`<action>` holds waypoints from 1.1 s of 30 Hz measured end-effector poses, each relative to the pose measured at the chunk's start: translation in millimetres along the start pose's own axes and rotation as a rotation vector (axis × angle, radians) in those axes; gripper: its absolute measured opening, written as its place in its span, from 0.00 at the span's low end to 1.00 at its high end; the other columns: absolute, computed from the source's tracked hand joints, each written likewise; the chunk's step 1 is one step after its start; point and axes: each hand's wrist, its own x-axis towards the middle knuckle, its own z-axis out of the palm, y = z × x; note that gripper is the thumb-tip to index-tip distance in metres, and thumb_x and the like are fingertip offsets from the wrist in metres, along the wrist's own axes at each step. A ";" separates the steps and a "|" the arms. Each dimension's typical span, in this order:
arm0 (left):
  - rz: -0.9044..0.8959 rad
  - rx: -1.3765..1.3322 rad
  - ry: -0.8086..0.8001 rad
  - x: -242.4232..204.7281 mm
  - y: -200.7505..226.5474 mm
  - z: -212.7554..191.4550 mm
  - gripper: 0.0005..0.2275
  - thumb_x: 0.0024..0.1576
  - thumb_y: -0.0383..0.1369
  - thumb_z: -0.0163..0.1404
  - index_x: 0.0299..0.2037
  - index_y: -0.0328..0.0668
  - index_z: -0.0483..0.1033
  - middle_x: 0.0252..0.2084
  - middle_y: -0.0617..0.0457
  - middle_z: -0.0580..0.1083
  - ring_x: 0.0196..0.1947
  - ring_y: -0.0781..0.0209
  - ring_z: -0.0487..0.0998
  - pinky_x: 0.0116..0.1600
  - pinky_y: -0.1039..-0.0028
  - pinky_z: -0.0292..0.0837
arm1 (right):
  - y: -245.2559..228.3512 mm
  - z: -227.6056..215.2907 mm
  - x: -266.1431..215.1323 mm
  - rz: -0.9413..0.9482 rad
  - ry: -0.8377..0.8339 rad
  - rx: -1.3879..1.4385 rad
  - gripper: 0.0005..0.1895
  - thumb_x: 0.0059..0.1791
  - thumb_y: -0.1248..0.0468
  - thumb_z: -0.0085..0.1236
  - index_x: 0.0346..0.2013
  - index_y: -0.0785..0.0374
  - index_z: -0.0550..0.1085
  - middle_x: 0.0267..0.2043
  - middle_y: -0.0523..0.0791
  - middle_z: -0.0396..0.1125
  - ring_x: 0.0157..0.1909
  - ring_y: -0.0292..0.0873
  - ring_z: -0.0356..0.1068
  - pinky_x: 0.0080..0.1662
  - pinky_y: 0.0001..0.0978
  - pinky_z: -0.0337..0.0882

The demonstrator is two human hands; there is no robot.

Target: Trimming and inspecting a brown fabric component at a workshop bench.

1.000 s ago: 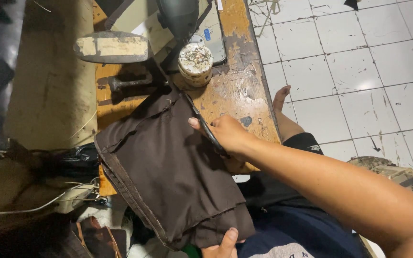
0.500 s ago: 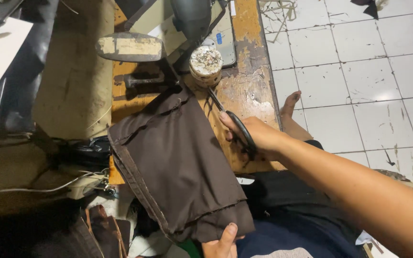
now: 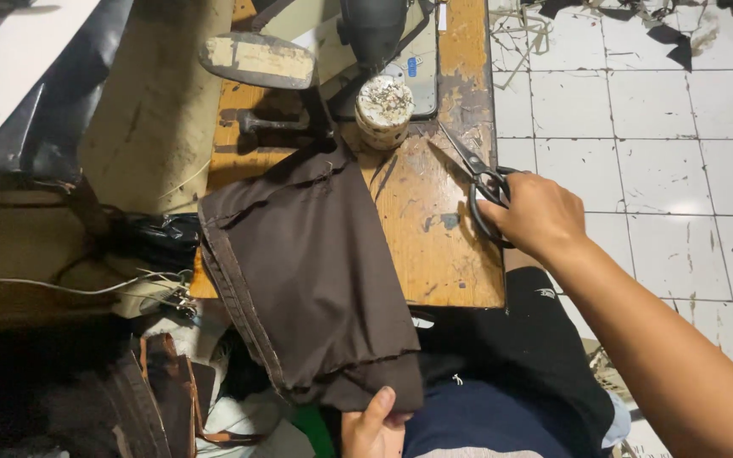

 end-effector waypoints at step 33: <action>-0.059 0.046 -0.144 0.9 -5.5 21.0 0.21 0.51 0.21 0.59 0.56 0.29 0.74 0.51 0.36 0.80 0.45 0.43 0.81 0.42 0.57 0.79 | 10.8 -17.2 -100.1 -0.985 -0.129 0.357 0.13 0.50 0.51 0.59 0.41 0.54 0.75 0.39 0.39 0.71 0.36 0.45 0.73 0.36 0.38 0.72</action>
